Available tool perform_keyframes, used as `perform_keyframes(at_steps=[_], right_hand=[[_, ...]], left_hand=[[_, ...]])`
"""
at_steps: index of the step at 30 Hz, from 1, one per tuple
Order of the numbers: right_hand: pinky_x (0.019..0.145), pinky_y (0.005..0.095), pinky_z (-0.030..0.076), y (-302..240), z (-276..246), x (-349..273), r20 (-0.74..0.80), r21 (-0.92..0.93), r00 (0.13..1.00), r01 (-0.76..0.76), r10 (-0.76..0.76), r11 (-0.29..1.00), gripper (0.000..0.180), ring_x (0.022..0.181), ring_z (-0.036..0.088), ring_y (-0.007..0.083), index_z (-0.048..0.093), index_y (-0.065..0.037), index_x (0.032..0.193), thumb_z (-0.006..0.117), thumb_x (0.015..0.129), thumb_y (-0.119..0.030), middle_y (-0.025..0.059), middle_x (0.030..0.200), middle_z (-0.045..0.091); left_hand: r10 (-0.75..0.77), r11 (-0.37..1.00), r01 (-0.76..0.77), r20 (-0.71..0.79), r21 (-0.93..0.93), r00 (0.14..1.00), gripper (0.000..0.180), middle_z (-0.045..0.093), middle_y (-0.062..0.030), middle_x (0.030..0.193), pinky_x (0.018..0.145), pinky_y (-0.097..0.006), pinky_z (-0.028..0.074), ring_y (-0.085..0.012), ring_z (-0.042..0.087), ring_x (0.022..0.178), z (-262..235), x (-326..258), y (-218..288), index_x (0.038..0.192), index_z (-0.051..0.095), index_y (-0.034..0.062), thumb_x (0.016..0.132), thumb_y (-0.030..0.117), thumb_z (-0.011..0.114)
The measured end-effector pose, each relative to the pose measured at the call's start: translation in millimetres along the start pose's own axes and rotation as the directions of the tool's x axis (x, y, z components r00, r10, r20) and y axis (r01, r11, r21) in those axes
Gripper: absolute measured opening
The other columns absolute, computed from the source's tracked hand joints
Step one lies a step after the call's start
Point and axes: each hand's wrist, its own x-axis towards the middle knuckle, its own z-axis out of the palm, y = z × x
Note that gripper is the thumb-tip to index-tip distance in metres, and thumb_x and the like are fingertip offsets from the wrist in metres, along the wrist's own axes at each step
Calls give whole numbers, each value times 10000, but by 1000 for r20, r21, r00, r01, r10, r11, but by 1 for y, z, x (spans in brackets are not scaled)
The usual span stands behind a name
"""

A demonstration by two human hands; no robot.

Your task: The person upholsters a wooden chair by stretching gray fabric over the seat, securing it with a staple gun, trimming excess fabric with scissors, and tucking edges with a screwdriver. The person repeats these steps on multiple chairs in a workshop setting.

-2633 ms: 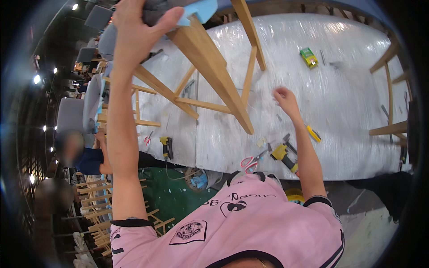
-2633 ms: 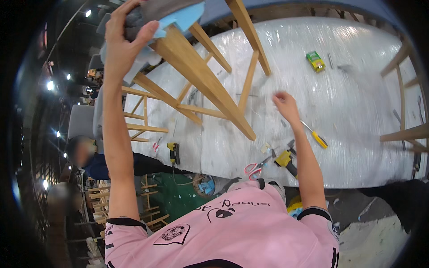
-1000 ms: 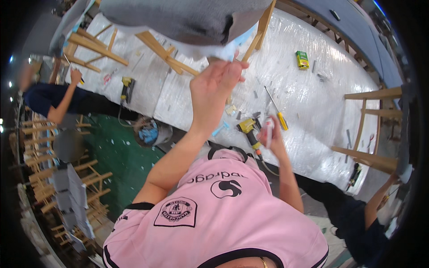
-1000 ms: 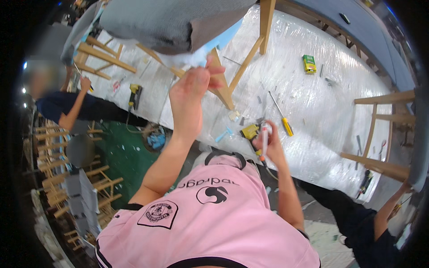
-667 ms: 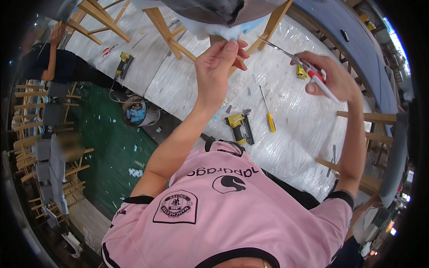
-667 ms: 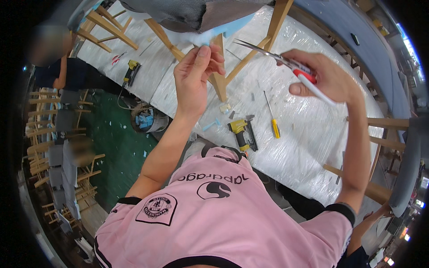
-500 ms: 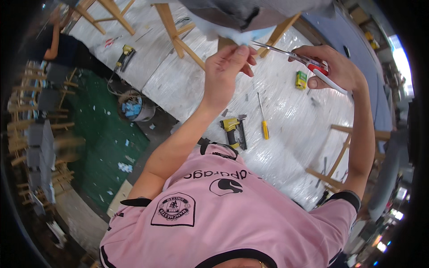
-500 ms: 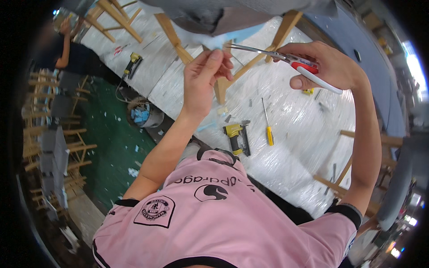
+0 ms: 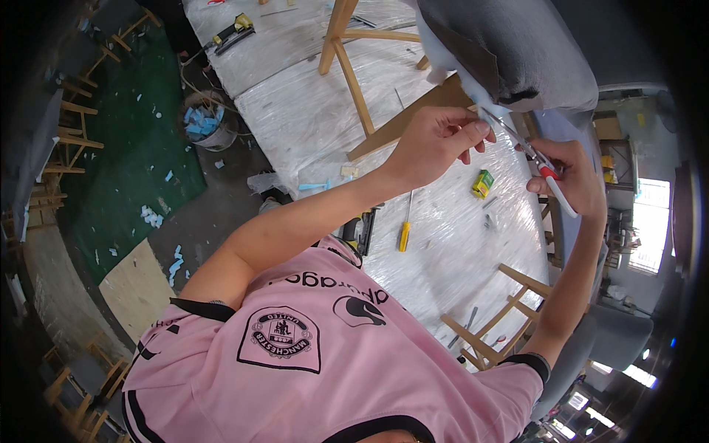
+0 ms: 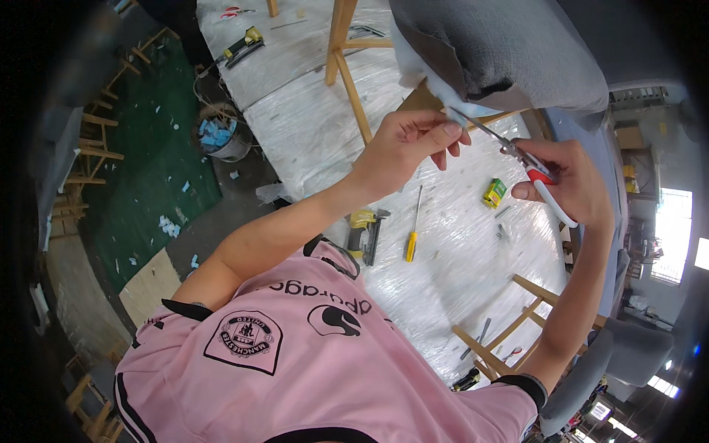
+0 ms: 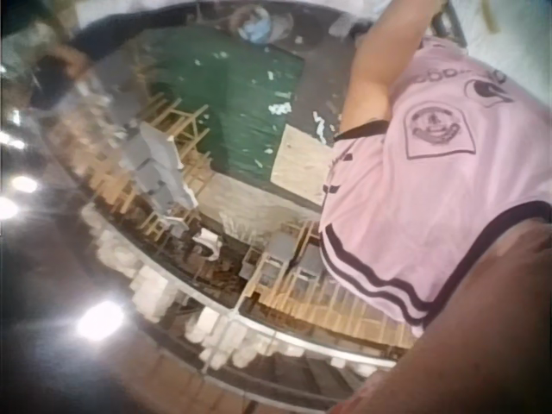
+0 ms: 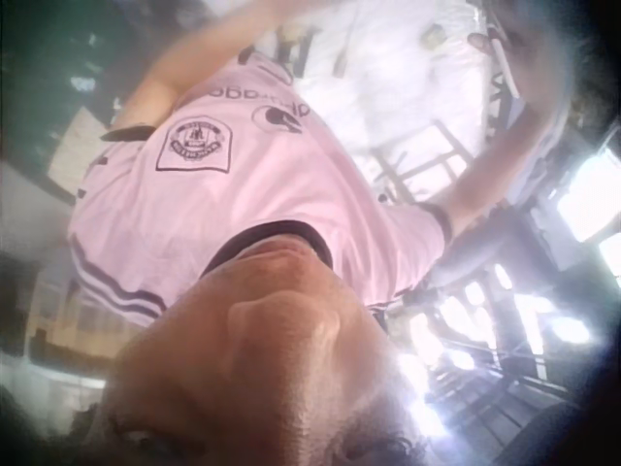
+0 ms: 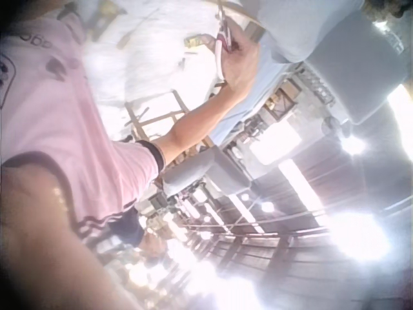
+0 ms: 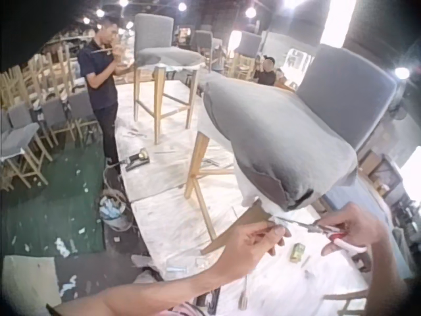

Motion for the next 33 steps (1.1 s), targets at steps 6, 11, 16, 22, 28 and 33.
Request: perform_keyframes(at_steps=[6,11,16,22,28,33], right_hand=[[627,237,447,16,28,-8,-63,108,998,19,-13,994,684,713,504,56,690,47,1246,934,742,-346,6,828,653],[574,226,350,72,110,-44,-117,377,965,-175,234,909,505,638,418,30,680,-4,1299,844,871,-217,-67,761,509],[455,236,382,146,303,-45,-99,729,819,-327,565,601,371,516,495,32,707,-78,1275,760,962,-271,-67,647,523],[413,260,401,148,452,-47,95,842,666,-451,740,298,551,468,529,73,683,-58,1323,798,909,-403,-5,653,588],[429,280,447,158,528,-51,120,827,581,-507,805,243,591,493,567,99,683,-62,1320,814,884,-440,19,677,614],[604,275,467,143,508,-39,-85,843,596,-384,799,377,569,656,590,81,696,-13,1284,805,895,-414,38,759,688]], left_hand=[[-60,983,51,49,177,997,294,747,-59,930,707,-265,525,-107,636,759,-16,-6,-6,1051,762,-7,1012,267,662],[-71,997,71,-31,-14,997,318,761,-60,906,720,-259,534,-109,645,735,-21,1,15,1026,778,12,994,311,676],[-174,983,168,-73,-72,982,337,755,-96,971,768,-295,548,-115,653,767,-29,11,30,1096,747,0,998,319,696],[-255,921,218,-75,-324,964,205,713,-74,921,723,-301,532,-128,633,723,-32,13,32,1047,714,27,977,219,701],[-142,985,123,-157,-122,977,143,709,-71,915,737,-314,518,-151,627,718,-32,21,26,980,693,41,972,183,676],[-189,959,156,-123,-237,974,197,703,-86,1001,765,-333,520,-163,636,776,-43,20,31,1109,662,39,983,188,645]])
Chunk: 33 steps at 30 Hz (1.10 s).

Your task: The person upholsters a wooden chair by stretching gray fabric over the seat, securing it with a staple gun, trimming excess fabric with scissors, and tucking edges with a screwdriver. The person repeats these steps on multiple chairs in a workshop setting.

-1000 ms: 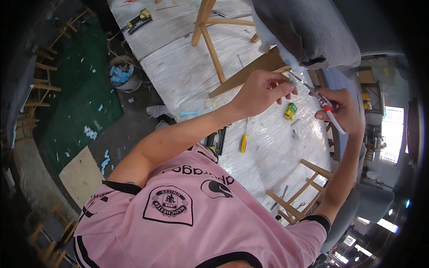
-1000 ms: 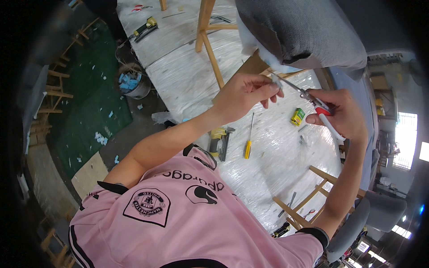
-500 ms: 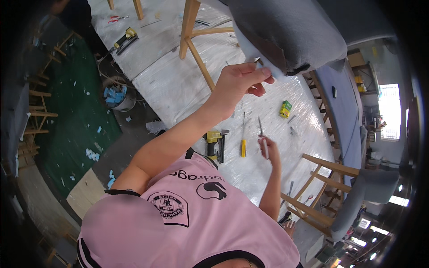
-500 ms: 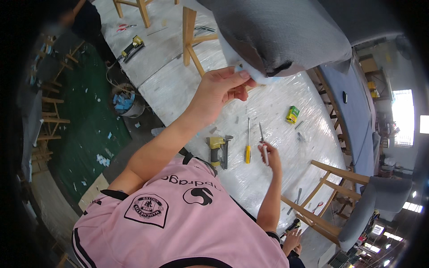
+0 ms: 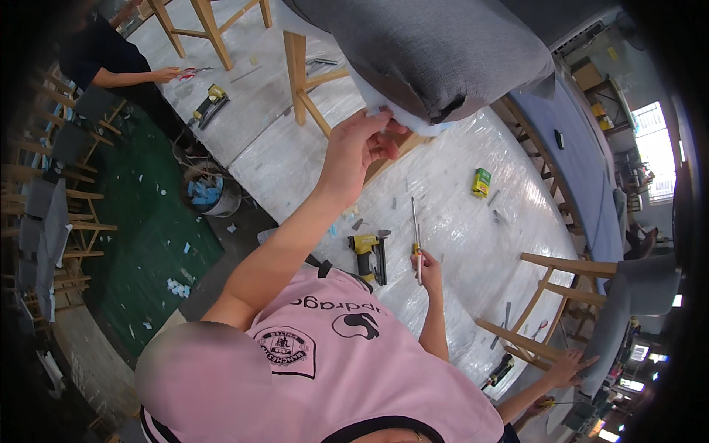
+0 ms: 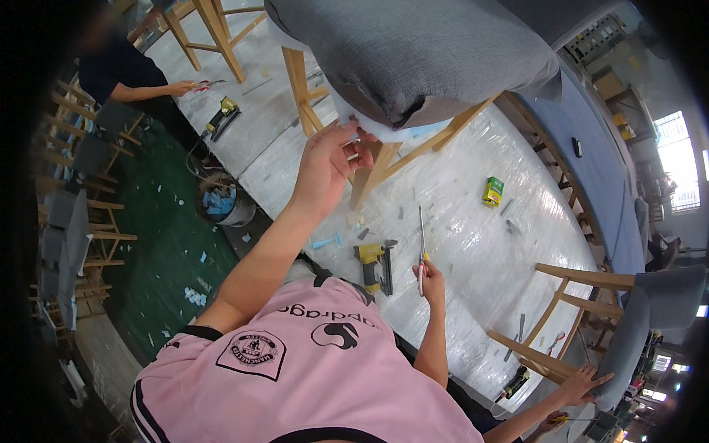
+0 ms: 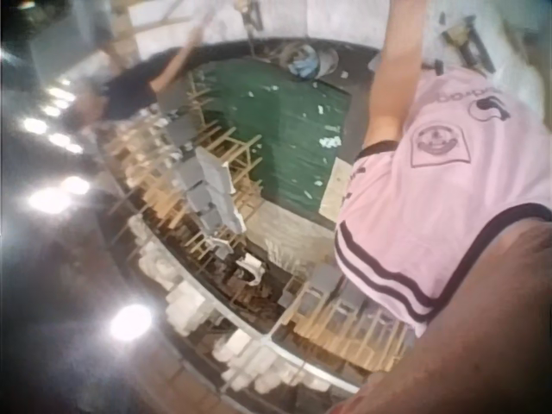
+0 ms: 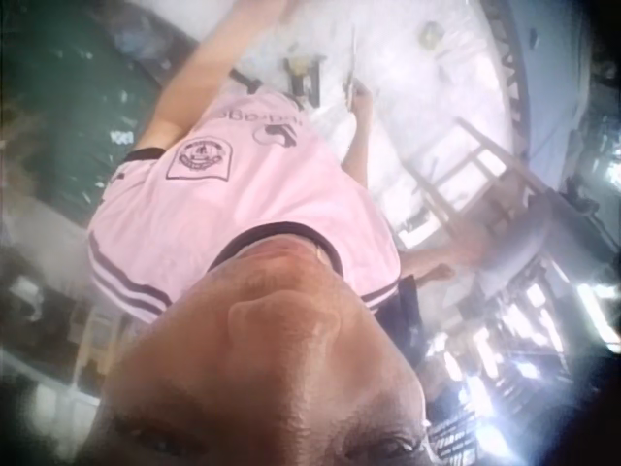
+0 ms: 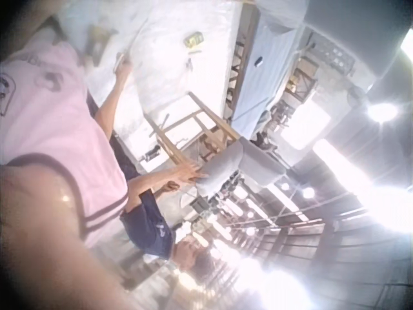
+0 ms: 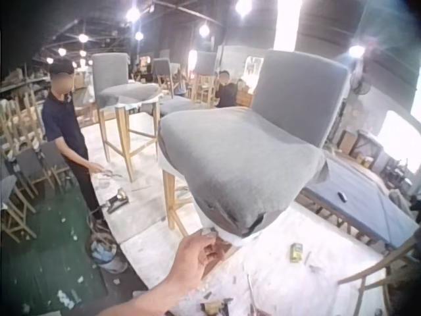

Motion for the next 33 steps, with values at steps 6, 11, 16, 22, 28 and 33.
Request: perform_keyframes(at_steps=[6,11,16,22,28,33], right_hand=[[682,312,514,-84,-24,9,-43,-103,986,159,-164,982,585,746,643,121,678,-4,1300,814,875,-383,111,837,733],[828,443,564,6,-3,33,-149,-365,975,98,-162,926,541,906,734,386,691,-4,1264,748,854,-353,248,1001,751],[924,484,555,20,8,50,-177,-446,982,-18,-69,895,445,991,714,435,740,-13,1170,703,845,-315,262,1029,738],[646,286,516,-337,-28,-21,-199,321,833,553,-516,769,517,674,644,119,730,19,770,670,990,-445,84,689,693],[515,268,464,-459,-50,-70,-43,344,759,622,-650,703,553,546,608,127,698,16,732,648,1003,-463,74,641,653],[506,248,469,-405,-23,-49,36,737,692,469,-721,486,357,547,600,120,728,57,918,659,1021,-277,82,740,696]], left_hand=[[370,866,-243,-234,436,899,405,656,-88,1185,879,-360,509,-199,626,993,-43,-2,-21,1321,568,40,963,190,684],[757,25,-659,416,752,504,445,640,-67,1191,958,-385,475,-241,572,1110,2,-1,44,1292,607,55,888,132,778],[459,-116,-755,709,646,536,267,659,-83,1049,840,-396,497,-283,619,998,35,12,72,1070,710,76,827,109,813],[260,-168,-792,801,587,539,181,691,-86,875,687,-362,516,-274,664,778,21,7,78,927,680,31,803,33,812],[118,-301,-773,827,558,550,172,671,-91,879,708,-384,512,-292,661,797,33,2,87,931,671,24,836,95,796],[8,-348,-682,729,643,684,183,650,-87,850,694,-400,503,-304,651,798,39,3,93,901,651,19,879,164,761]])
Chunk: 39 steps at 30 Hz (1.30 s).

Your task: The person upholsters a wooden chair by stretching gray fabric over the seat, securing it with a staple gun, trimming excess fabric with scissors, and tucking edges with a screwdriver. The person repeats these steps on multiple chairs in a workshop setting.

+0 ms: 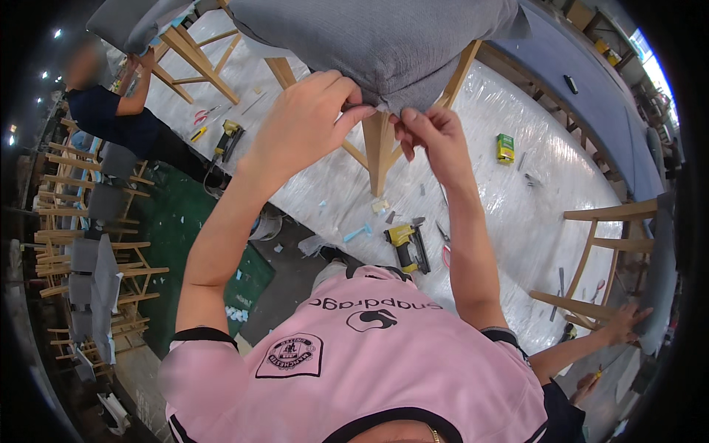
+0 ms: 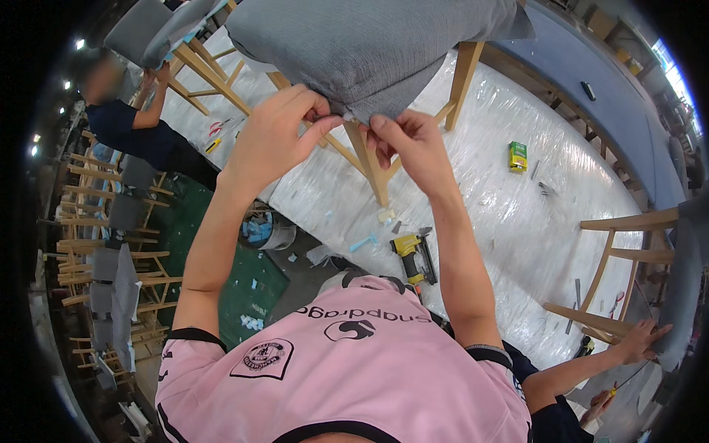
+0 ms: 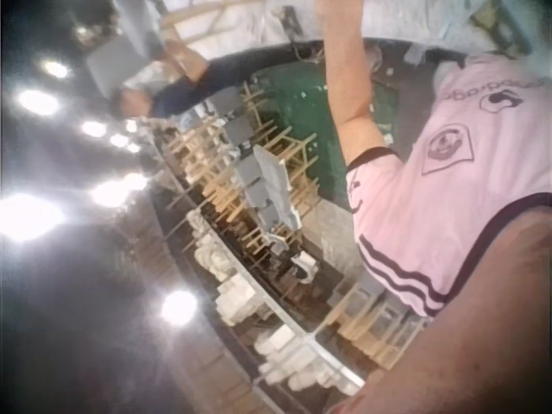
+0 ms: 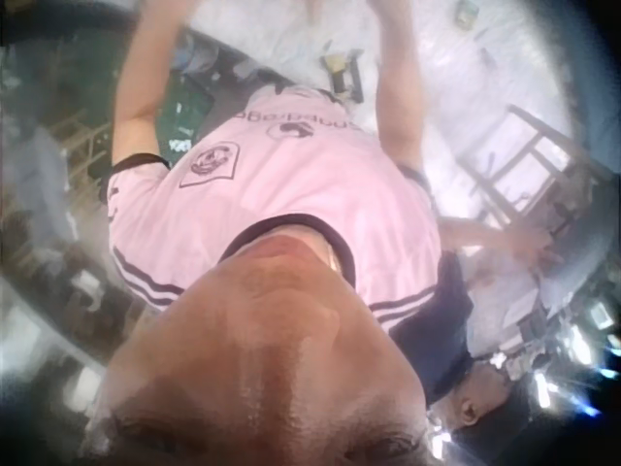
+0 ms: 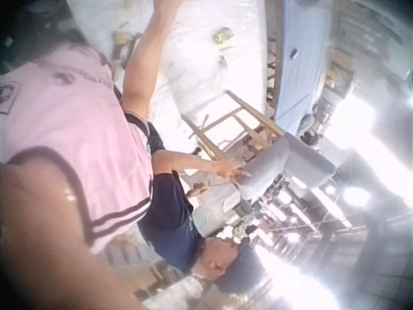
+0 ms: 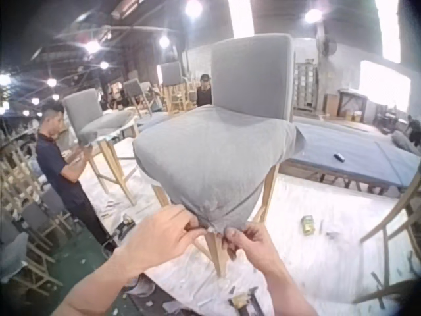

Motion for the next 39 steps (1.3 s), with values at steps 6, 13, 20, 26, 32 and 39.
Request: perform_keyframes(at_steps=[6,13,20,26,32,39], right_hand=[[489,258,439,10,15,9,56,139,998,-35,27,990,544,503,562,130,726,19,823,584,1049,-456,76,649,659],[480,251,394,49,14,3,96,66,993,60,-66,996,636,480,512,100,641,-42,681,510,1066,-531,29,531,563],[497,271,392,68,7,5,83,38,989,122,-125,992,643,473,494,102,614,-40,636,506,1079,-494,8,457,499],[610,284,469,76,-8,-4,207,98,978,1,-21,995,484,595,562,107,663,-8,882,509,1093,-416,49,653,629],[1009,418,514,290,-166,-147,-386,-566,904,-391,186,725,411,1167,668,290,664,-5,1260,682,940,-262,188,1226,703],[978,512,487,358,-220,-303,-563,-827,826,-562,-39,25,317,1144,583,446,637,-10,1158,631,842,-45,240,1213,596]], left_hand=[[185,893,-250,201,374,962,124,633,-93,797,708,-404,503,-287,660,751,0,3,5,843,642,48,895,157,673],[72,791,-270,355,549,932,86,649,-81,790,725,-355,498,-233,682,778,15,-1,21,829,650,74,767,127,677],[-4,832,-138,256,537,967,74,609,-90,781,717,-406,482,-271,646,760,33,-8,29,802,605,64,799,103,668],[-187,980,183,58,78,981,145,691,-116,915,782,-403,510,-317,673,846,48,-26,3,913,662,-16,935,127,675],[-621,521,497,91,-694,778,262,717,-84,1021,873,-321,524,-167,661,901,101,-86,18,1142,706,-33,1028,195,642],[-725,355,491,98,-796,682,463,682,-106,1187,947,-338,506,-172,637,1066,88,-81,10,1298,626,-62,1064,337,589]])
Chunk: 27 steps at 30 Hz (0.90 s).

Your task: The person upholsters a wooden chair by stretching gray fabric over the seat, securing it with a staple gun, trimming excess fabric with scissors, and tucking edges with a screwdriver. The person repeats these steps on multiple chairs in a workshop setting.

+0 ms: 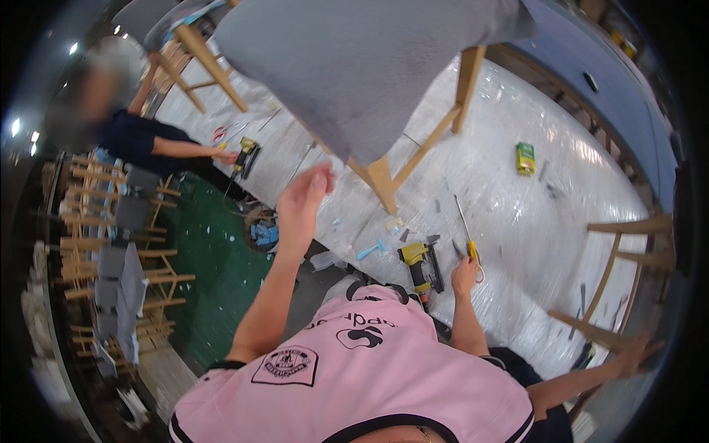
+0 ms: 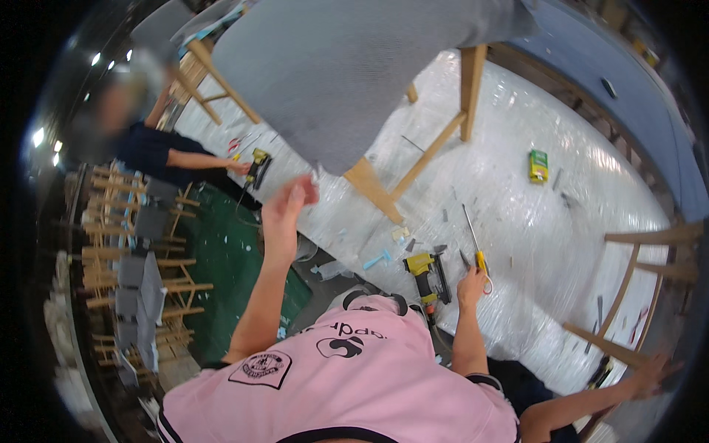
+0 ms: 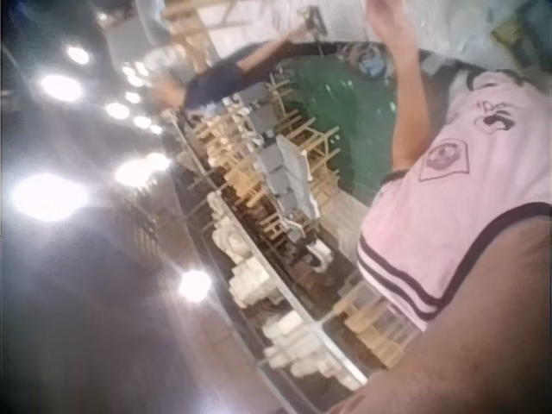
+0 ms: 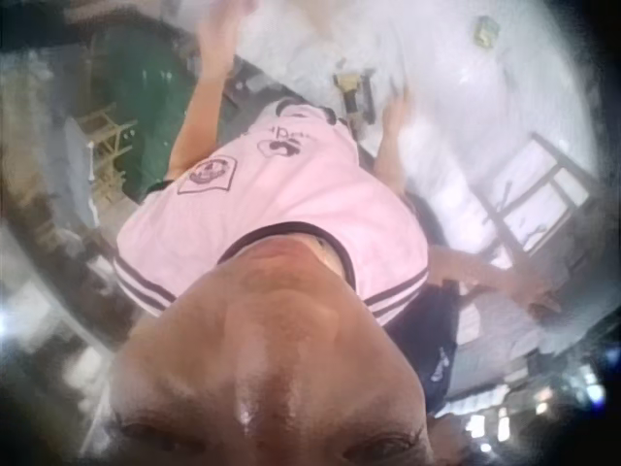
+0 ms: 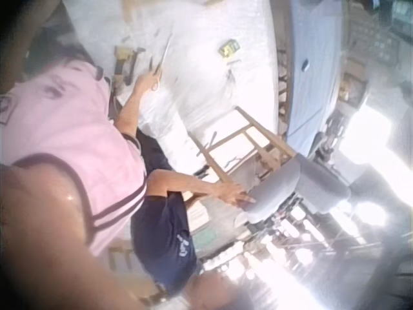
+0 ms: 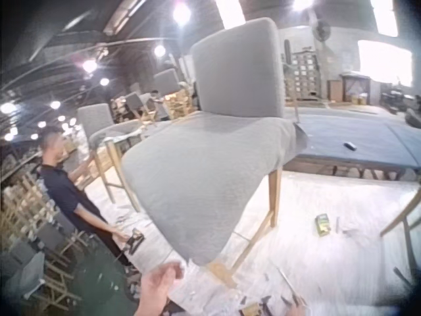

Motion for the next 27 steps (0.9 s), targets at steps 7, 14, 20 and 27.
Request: perform_keyframes(at_steps=[7,14,20,27], right_hand=[[987,488,486,10,-15,-17,-30,12,987,-157,157,988,507,1200,546,432,563,-30,1232,794,789,-113,235,1260,559],[985,510,494,8,6,-42,206,93,929,-332,308,939,654,1148,572,513,433,38,1310,772,763,-82,306,1230,510],[934,513,517,8,7,-61,200,263,859,-511,472,819,775,993,652,467,465,-9,1357,836,702,-195,261,1018,643],[815,306,537,-167,-96,-55,264,937,867,-335,423,102,701,915,636,170,362,-83,1549,697,934,-60,114,1159,654]], left_hand=[[24,937,-3,56,-349,998,655,655,-66,1312,1098,-362,387,-150,571,1209,26,56,5,1368,601,-17,1044,550,545],[-128,820,223,211,-527,969,843,620,-38,1372,1157,-358,325,-172,481,1357,27,69,-7,1398,554,11,929,712,587],[14,610,311,402,-729,916,806,627,-43,1366,1119,-372,389,-170,518,1329,3,94,-2,1427,499,4,914,588,713],[78,583,406,546,-703,834,687,623,-97,1384,1100,-367,437,-197,590,1258,-13,127,-13,1398,523,-16,885,314,839]])
